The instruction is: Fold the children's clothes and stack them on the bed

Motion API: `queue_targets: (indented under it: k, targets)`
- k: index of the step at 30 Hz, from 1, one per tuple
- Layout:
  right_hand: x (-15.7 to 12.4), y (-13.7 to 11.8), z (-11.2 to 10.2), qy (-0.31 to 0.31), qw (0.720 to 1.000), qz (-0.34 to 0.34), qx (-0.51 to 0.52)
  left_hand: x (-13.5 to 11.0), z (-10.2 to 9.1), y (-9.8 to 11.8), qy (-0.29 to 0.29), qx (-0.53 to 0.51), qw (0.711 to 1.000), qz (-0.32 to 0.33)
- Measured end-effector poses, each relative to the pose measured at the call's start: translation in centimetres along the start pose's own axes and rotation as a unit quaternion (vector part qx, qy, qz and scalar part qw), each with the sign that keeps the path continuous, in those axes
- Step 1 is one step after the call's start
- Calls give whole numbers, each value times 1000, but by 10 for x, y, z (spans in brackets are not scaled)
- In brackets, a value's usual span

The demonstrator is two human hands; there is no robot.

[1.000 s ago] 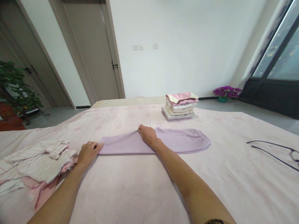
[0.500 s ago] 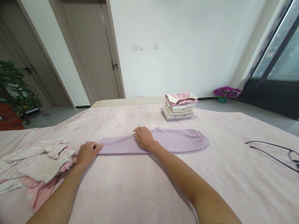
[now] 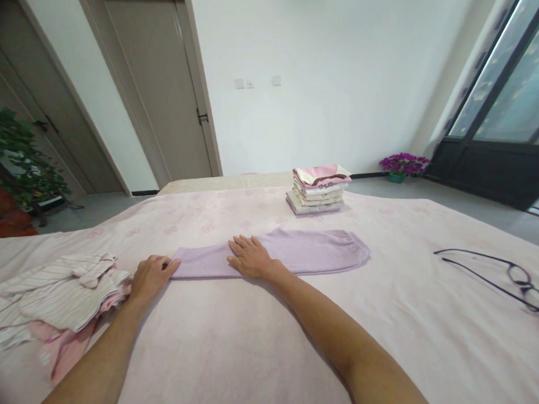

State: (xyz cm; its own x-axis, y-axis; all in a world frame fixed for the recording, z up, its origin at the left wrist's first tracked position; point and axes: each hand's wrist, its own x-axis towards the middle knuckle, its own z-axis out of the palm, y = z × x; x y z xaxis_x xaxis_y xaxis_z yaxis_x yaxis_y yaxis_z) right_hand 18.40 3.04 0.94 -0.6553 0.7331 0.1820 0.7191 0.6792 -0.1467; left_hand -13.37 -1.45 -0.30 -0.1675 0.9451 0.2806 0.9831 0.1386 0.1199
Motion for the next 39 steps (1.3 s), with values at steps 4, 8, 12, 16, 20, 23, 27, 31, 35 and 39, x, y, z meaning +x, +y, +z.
queue_targets:
  k: [4, 8, 12, 16, 20, 23, 27, 31, 35, 39]
  targets:
    - [-8, 5, -1, -4, 1000, -1, 2, -5, -7, 5, 19, 6, 1000, -24]
    - [-9, 5, -3, 20, 999, 9, 40, -11, -16, 33, 158, -63, 984, 48]
    - [-7, 4, -5, 48, 996, 24, 64, -14, -5, 72, 74, -123, 967, 212]
    - [-18, 14, -8, 82, 993, 58, 57, -16, 15, 85, -41, -55, 970, 235]
    - [-47, 36, -16, 72, 994, 82, -2, -16, 18, 80, -54, -29, 972, 225]
    - [-74, 59, -24, 31, 992, 108, -55, -16, 14, 79, -58, -23, 973, 221]
    - [-107, 93, -36, -13, 984, 147, -105, -15, 12, 79, -66, -13, 975, 213]
    - [-134, 126, -44, -23, 971, 197, -134, -15, 9, 73, -68, -5, 977, 200]
    - [-155, 154, -48, -15, 950, 259, -172, -13, 7, 62, -68, 6, 982, 178]
    - [-166, 169, -48, -9, 928, 311, -203, -9, 12, 44, -66, -13, 985, 158]
